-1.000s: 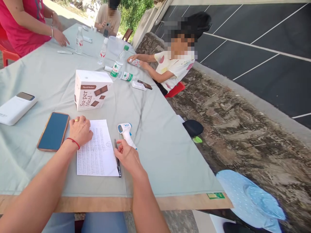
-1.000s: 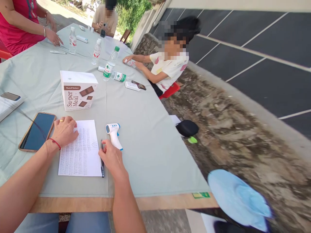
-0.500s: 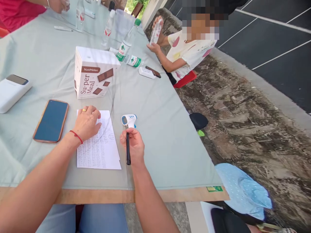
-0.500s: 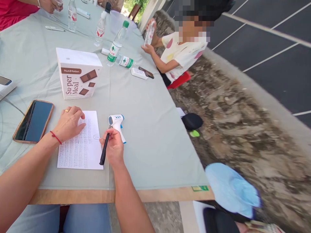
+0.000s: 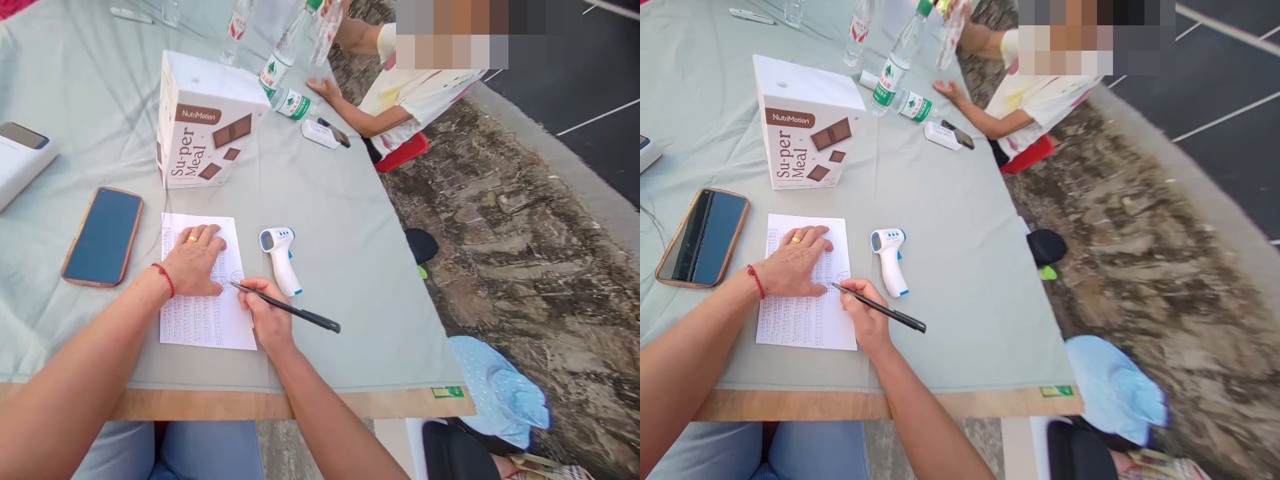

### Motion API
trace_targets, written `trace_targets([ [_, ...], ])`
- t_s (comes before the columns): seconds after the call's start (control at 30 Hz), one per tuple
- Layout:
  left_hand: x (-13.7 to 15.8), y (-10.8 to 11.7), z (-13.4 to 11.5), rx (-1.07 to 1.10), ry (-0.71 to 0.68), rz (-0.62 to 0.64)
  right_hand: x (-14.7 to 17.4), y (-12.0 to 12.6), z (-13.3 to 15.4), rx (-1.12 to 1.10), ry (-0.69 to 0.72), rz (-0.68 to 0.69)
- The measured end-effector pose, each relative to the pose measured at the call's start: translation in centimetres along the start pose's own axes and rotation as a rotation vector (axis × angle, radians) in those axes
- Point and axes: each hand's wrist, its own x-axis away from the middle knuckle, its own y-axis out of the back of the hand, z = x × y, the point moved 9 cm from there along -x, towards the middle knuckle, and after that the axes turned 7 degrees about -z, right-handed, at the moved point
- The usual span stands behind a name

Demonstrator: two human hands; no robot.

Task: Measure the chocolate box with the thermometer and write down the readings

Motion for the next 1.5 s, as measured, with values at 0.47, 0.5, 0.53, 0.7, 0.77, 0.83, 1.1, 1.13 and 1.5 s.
trace_targets([
  [0.47,0.0,0.0,0.0,0.013,0.012,0.010,0.7,-0.7,2.3,0.312,0.257,-0.081],
  [0.5,0.0,0.0,0.0,0.017,0.008,0.001,0.7,-0.8,2.3,0.319,0.261,-0.074],
  [0.53,0.0,0.1,0.0,0.020,0.004,-0.006,0.7,-0.8,2.3,0.323,0.265,-0.067],
  [0.7,0.0,0.1,0.0,0.013,0.002,-0.004,0.7,-1.1,2.3,0.333,0.265,-0.036],
  [0.77,0.0,0.0,0.0,0.012,0.007,0.004,0.7,-1.2,2.3,0.338,0.263,-0.031],
  [0.83,0.0,0.1,0.0,0.016,0.002,-0.007,0.7,-1.2,2.3,0.345,0.258,-0.032],
  [1.1,0.1,0.0,0.1,0.026,0.028,0.034,0.8,-1.1,2.4,0.337,0.262,-0.041],
  [1.13,0.1,0.0,0.1,0.027,0.029,0.035,0.8,-1.0,2.4,0.333,0.266,-0.048],
  [1.5,0.0,0.2,0.0,0.011,0.010,0.002,0.7,-0.9,2.1,0.353,0.256,-0.054],
])
